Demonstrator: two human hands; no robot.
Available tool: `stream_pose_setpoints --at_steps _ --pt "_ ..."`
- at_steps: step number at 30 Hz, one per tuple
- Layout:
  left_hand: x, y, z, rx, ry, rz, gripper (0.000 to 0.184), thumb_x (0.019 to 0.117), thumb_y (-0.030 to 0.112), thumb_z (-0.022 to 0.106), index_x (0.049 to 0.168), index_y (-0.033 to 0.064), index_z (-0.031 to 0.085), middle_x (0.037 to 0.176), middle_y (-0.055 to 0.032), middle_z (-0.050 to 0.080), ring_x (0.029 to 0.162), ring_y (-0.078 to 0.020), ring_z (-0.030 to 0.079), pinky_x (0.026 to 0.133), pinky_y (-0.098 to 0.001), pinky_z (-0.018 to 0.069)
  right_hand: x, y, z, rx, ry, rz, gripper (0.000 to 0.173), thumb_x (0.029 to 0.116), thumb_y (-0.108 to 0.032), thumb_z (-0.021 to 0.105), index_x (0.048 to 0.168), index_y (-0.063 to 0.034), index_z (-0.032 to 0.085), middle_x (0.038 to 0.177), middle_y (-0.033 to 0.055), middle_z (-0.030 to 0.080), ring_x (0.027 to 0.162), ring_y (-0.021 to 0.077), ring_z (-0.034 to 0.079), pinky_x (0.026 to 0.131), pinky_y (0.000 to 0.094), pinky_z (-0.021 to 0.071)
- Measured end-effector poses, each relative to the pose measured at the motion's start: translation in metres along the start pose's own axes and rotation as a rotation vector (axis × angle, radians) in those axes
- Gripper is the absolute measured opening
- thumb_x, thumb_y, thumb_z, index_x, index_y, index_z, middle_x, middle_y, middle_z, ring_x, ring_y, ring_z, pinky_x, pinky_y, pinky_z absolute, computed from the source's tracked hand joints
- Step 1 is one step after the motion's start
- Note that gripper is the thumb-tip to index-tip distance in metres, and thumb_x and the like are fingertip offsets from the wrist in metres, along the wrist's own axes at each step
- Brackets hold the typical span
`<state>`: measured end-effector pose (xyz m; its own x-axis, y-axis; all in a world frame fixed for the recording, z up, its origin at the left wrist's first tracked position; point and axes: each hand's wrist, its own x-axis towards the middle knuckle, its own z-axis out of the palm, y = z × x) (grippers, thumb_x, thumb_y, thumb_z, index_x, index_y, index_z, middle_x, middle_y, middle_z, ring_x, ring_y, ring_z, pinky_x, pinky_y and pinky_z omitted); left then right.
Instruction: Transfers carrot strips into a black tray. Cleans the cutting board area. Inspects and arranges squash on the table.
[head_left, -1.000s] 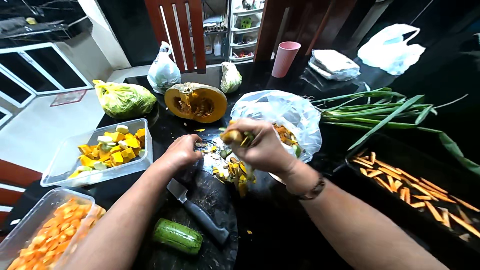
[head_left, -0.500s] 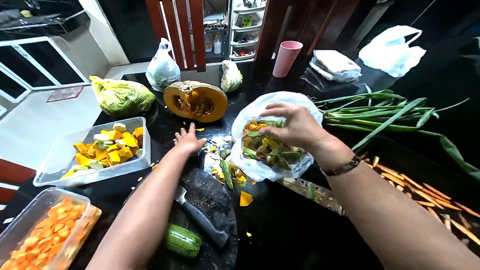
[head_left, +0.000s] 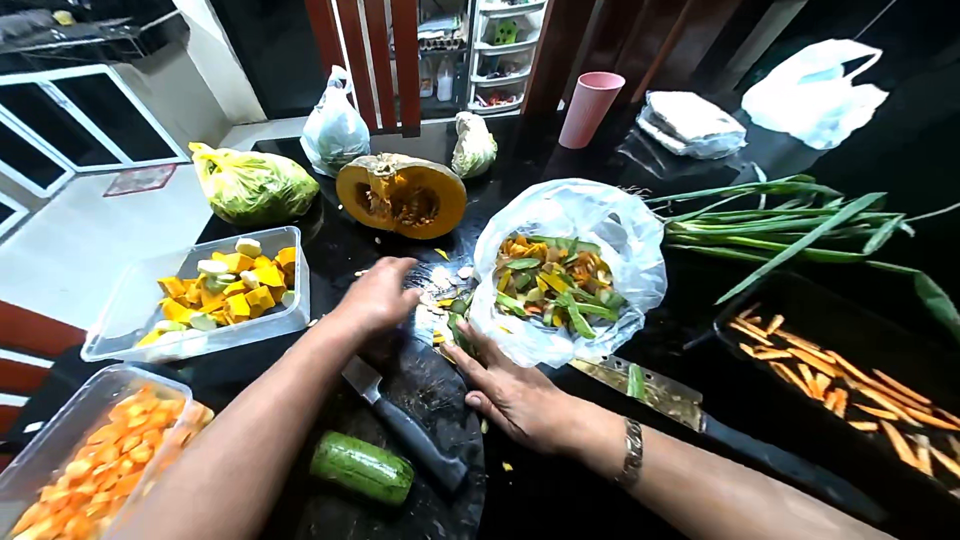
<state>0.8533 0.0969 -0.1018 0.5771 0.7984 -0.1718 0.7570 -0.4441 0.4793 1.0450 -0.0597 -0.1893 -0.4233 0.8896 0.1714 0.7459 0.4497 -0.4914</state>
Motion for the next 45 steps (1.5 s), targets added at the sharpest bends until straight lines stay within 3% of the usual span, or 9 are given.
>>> stream_pose_setpoints --at_steps 4,10,14,17,21,24,29,35,45 --pt "0.002 -0.04 -0.01 0.041 0.031 -0.292 0.08 0.0949 0.036 0.074 0.157 0.0026 0.037 0.156 -0.0344 0.034 0.144 -0.0522 0.034 0.114 -0.0655 0.0341 0.021 0.021 -0.004 -0.047 0.022 0.048 0.084 0.1032 -0.067 0.021 0.162 -0.0086 0.032 0.165 0.0299 0.022 0.151 0.046 0.028 0.121 0.0625 0.0248" --pt "0.016 -0.036 0.001 0.031 -0.076 -0.43 0.094 0.0949 0.047 0.071 0.16 -0.0021 0.024 0.163 -0.0392 0.01 0.152 -0.0555 0.014 0.119 -0.0651 0.0259 0.06 0.047 -0.016 -0.121 0.017 0.171 0.101 0.0924 -0.077 0.047 0.161 -0.0042 0.029 0.146 0.0262 0.053 0.136 0.0412 0.051 0.113 0.061 0.0363" --pt "0.021 0.005 0.019 -0.08 -0.178 -0.192 0.074 0.1022 0.039 0.062 0.153 -0.0083 0.036 0.16 -0.0344 0.029 0.149 -0.0457 0.032 0.119 -0.0588 0.0321 0.094 0.062 -0.024 -0.17 -0.028 0.35 0.093 0.0973 -0.07 0.046 0.162 -0.0056 0.027 0.152 0.0206 0.05 0.142 0.0372 0.047 0.117 0.0599 0.0329" --pt "0.018 0.027 0.022 -0.175 -0.223 0.003 0.049 0.1075 0.019 0.052 0.15 -0.004 0.042 0.132 -0.0262 0.061 0.119 -0.0352 0.062 0.104 -0.0511 0.0471 0.109 0.073 -0.017 -0.153 -0.005 0.297 0.084 0.1015 -0.053 0.052 0.164 -0.0081 0.02 0.162 0.0208 0.038 0.148 0.0377 0.039 0.118 0.0608 0.0303" --pt "0.005 0.02 -0.006 -0.218 0.005 -0.065 0.051 0.1005 0.003 0.056 0.15 -0.004 0.045 0.143 -0.0269 0.056 0.134 -0.0393 0.054 0.113 -0.0565 0.0409 0.121 0.073 0.0 0.045 0.009 0.168 0.099 0.0892 -0.075 0.053 0.164 -0.014 0.028 0.17 0.022 0.015 0.157 0.0399 0.012 0.124 0.0574 0.0175" --pt "-0.004 -0.003 -0.018 -0.292 0.098 -0.124 0.044 0.1021 0.008 0.057 0.143 -0.0068 0.051 0.14 -0.0262 0.058 0.131 -0.0364 0.056 0.11 -0.0526 0.0424 0.129 0.051 0.009 0.184 0.036 0.035 0.078 0.0875 -0.055 0.07 0.149 -0.0098 0.054 0.162 0.0266 0.03 0.152 0.05 0.014 0.119 0.065 0.0203" --pt "-0.019 -0.018 -0.011 -0.318 0.107 -0.139 0.038 0.1008 0.006 0.061 0.136 -0.0069 0.057 0.134 -0.0257 0.061 0.122 -0.0361 0.062 0.104 -0.0527 0.0474 0.126 0.043 0.016 0.009 0.144 -0.245 0.021 0.0941 -0.02 0.067 0.105 -0.0061 0.078 0.117 0.0181 0.069 0.117 0.0386 0.06 0.101 0.0541 0.0465" --pt "-0.03 -0.016 -0.011 -0.309 0.191 -0.057 0.032 0.0989 0.008 0.064 0.128 -0.0049 0.062 0.123 -0.0232 0.066 0.108 -0.0321 0.067 0.095 -0.0511 0.0527 0.082 0.038 0.008 -0.179 0.262 -0.078 0.017 0.0947 -0.011 0.06 0.086 0.0009 0.068 0.086 0.0203 0.066 0.075 0.0381 0.069 0.059 0.0531 0.0553" --pt "-0.022 0.019 -0.002 -0.433 0.232 -0.044 0.025 0.0989 0.006 0.063 0.122 -0.0052 0.065 0.114 -0.02 0.07 0.102 -0.0251 0.068 0.093 -0.0441 0.0528 0.072 0.007 -0.059 0.041 0.618 -0.139 0.011 0.0835 -0.002 0.065 0.091 0.0017 0.073 0.076 0.0115 0.067 0.067 0.0209 0.064 0.062 0.0369 0.0543"
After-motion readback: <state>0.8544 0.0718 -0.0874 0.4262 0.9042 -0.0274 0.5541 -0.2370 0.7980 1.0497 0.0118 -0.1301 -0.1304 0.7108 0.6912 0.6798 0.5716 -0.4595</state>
